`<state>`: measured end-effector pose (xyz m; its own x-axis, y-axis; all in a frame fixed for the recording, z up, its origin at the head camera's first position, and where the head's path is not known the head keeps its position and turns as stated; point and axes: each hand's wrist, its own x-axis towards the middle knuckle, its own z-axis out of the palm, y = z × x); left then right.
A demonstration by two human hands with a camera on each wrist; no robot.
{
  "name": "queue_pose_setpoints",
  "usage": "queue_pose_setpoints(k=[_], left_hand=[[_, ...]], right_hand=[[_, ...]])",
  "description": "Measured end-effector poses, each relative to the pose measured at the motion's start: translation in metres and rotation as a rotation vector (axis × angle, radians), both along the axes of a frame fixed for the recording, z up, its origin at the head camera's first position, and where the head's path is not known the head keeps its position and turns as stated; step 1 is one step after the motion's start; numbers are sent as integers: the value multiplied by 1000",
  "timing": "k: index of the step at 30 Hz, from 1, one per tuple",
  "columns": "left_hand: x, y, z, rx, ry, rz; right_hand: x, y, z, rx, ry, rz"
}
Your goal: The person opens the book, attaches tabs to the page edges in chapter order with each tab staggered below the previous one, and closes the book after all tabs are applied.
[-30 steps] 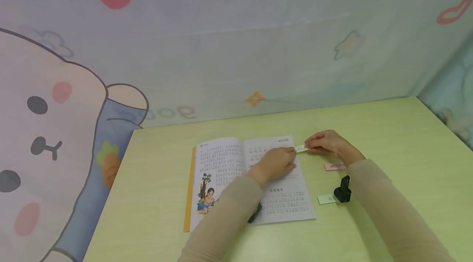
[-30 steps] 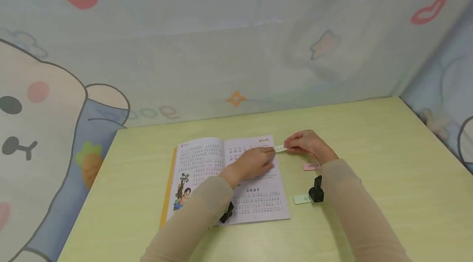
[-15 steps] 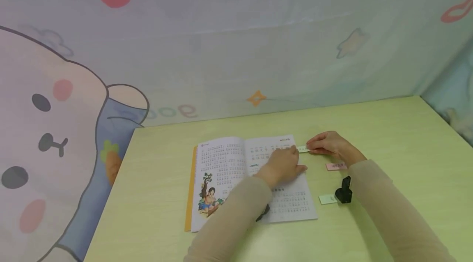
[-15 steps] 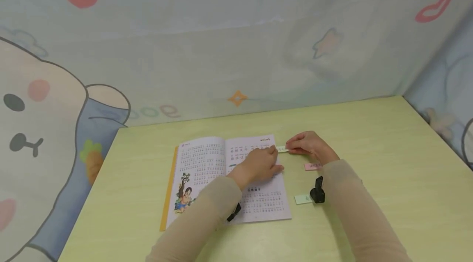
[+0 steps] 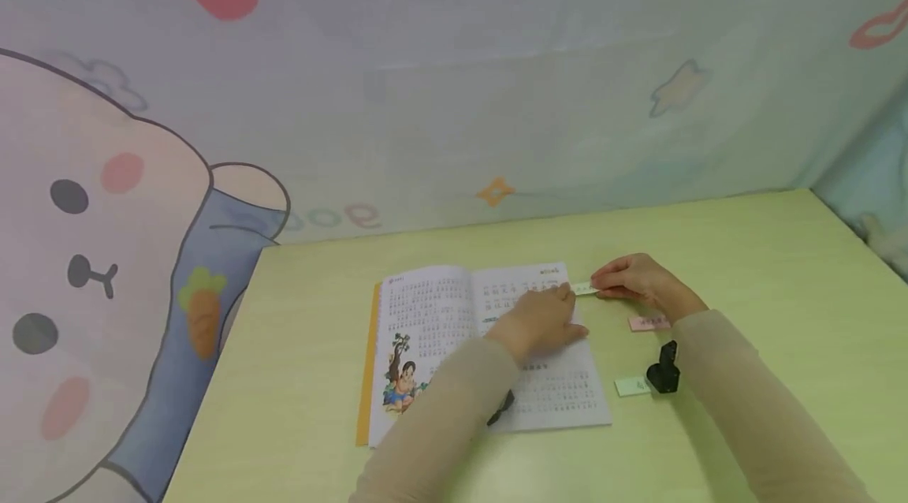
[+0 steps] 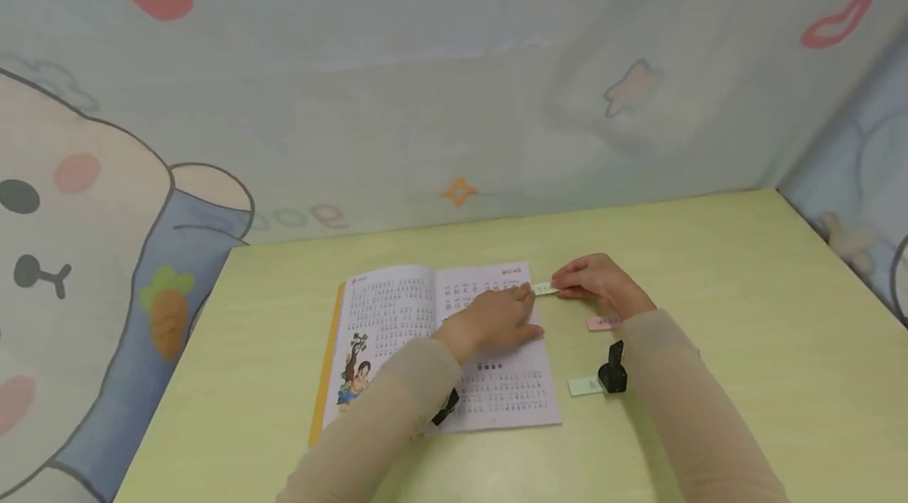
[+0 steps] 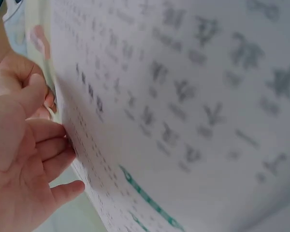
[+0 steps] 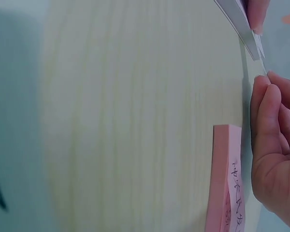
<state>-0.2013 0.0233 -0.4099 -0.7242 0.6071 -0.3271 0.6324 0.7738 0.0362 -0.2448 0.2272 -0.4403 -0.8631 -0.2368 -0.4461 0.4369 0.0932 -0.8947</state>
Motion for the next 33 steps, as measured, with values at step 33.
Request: queue_pose_setpoints(k=[33], left_hand=[[-10, -24, 6, 40, 23, -79]], right_hand=[[3, 3, 1, 11, 19, 6]])
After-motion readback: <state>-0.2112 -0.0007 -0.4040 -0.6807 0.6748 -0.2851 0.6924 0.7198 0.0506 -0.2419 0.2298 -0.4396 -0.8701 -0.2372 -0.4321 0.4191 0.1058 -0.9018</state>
